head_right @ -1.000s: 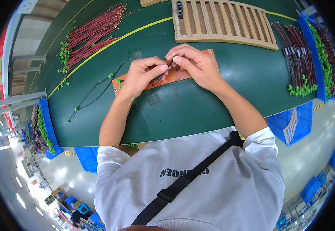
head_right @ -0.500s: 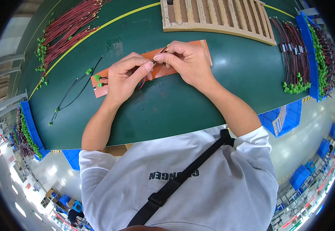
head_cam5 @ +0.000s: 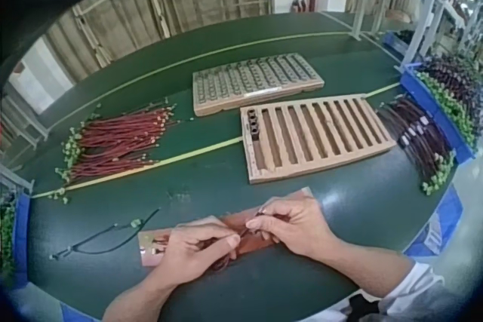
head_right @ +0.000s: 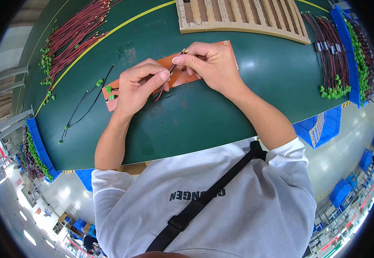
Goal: The person assembles electrical wires by inserting a black cylindrical component onto the ends of red and black wires. They then place the assembled wires into a wooden slatted rack on the table.
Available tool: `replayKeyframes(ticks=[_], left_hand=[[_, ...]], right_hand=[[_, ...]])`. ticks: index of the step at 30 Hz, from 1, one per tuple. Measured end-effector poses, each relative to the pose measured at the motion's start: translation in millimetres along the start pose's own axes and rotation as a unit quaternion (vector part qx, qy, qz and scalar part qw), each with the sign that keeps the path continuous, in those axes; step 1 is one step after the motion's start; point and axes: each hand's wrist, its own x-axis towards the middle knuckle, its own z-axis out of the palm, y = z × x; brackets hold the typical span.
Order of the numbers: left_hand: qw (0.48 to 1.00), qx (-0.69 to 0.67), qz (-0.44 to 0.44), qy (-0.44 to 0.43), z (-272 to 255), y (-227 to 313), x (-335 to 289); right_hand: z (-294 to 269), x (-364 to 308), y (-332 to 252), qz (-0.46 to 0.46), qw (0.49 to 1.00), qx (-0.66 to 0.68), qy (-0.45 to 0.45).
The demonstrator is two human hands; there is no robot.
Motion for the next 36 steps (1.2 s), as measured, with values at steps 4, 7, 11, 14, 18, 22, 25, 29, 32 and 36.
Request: replayKeyframes(ticks=[4,7,11,14,18,22,25,29,32,36], left_hand=[[1.0,-0.007,-0.005,0.0,2,1,1],[1.0,0.006,-0.005,0.02,4,0,1],[0.999,0.006,-0.02,0.029,5,-1,1],[0.999,0.009,-0.023,0.028,6,0,2],[0.999,-0.006,-0.03,0.018,7,0,2],[0.995,-0.06,-0.012,0.085,12,-3,3],[0.981,-0.092,0.084,0.148,16,2,7],[0.924,0.264,0.251,0.116,0,9,-14],[0.867,0.366,0.324,0.095,4,8,-19],[0.894,0.345,0.254,0.133,11,0,-22]], right_hand=[[-1,0,3,0.006,1.0,-0.001,0.003],[0,0,4,0.011,1.0,0.007,0.003],[-2,1,4,0.004,1.0,-0.003,-0.002],[-2,1,3,0.002,1.0,-0.013,-0.003],[-4,2,6,0.008,1.0,-0.019,-0.001],[-7,2,7,-0.13,0.984,-0.114,0.033],[-14,-3,7,-0.174,0.969,-0.172,0.042],[-19,-6,10,-0.168,0.965,-0.193,0.056],[-19,-4,11,-0.165,0.966,-0.195,0.048],[-21,-4,10,-0.166,0.964,-0.207,0.036]])
